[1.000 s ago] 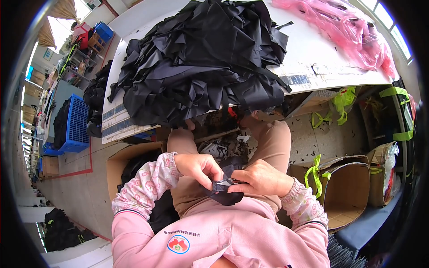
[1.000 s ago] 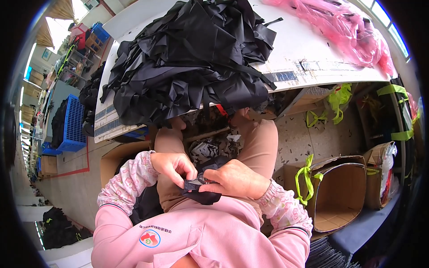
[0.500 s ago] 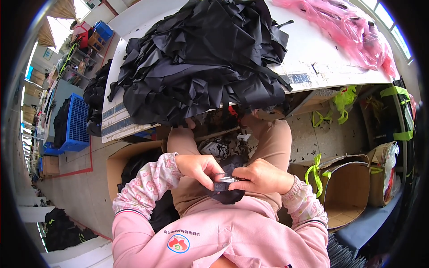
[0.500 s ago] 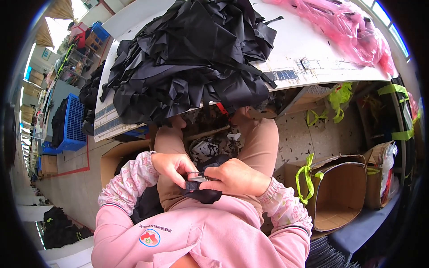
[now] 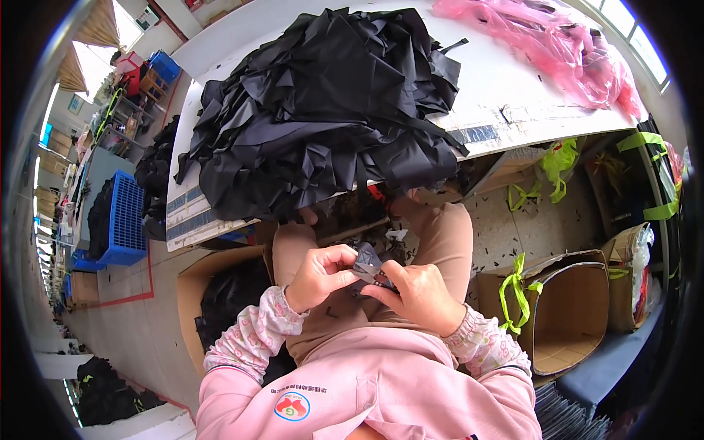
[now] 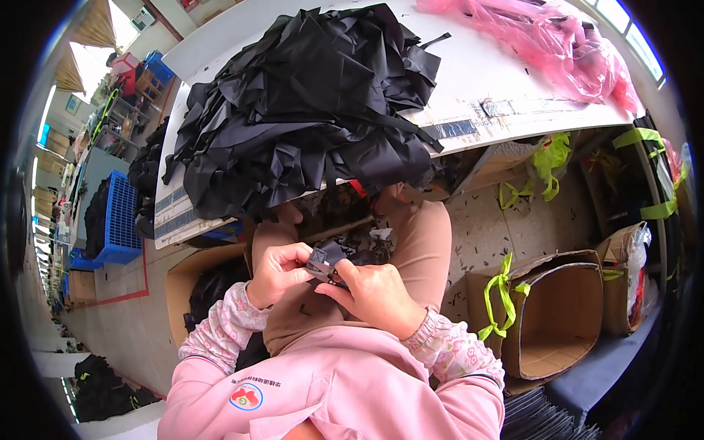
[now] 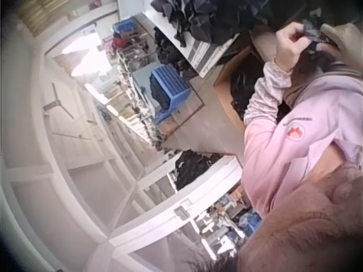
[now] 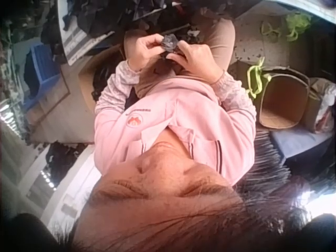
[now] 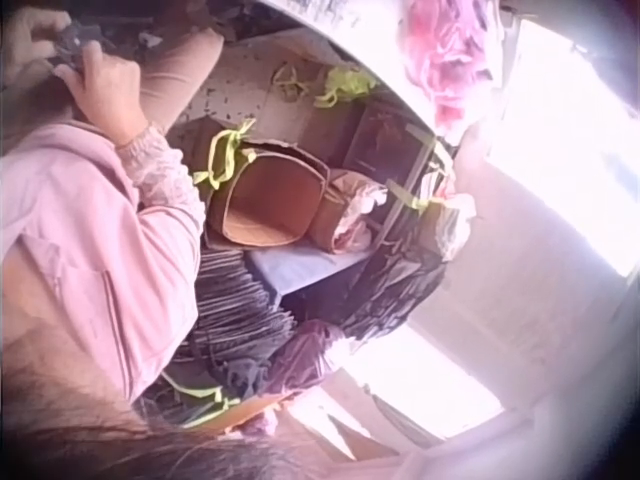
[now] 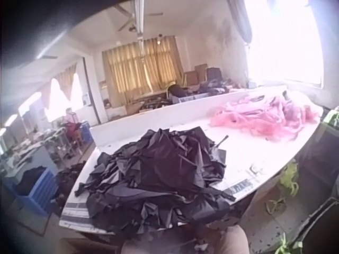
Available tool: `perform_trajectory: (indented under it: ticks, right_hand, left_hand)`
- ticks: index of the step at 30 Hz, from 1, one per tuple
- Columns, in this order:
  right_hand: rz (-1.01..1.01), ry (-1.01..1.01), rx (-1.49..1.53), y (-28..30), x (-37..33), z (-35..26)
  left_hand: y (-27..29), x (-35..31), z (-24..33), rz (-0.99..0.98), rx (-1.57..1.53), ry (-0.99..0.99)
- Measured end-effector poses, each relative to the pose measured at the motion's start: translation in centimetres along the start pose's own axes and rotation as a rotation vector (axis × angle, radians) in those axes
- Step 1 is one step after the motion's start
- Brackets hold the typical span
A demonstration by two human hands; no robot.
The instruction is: Trimming excess material from black fabric pieces using small scissors.
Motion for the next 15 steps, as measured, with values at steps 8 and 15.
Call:
perform_trajectory:
  ticks: [8, 15]
  right_hand:
    - [-0.055, -0.133, 0.222, -0.3, -0.4, 1.3]
    - [-0.048, -0.098, 0.174, 0.0, 0.0, 0.8]
  left_hand:
    - [-0.2, -0.3, 0.4, -0.003, 0.086, -0.061]
    - [-0.5, -0.3, 0.5, 0.002, 0.095, -0.05]
Point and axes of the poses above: each hand's wrist, its own x-axis towards the middle knuckle, its own y-axis out of the back of the hand, z = x × y, the point moved 7 cm from there along x, towards the middle knuckle, and after that the axes turned 7 degrees about y, right-handed, at the moved point
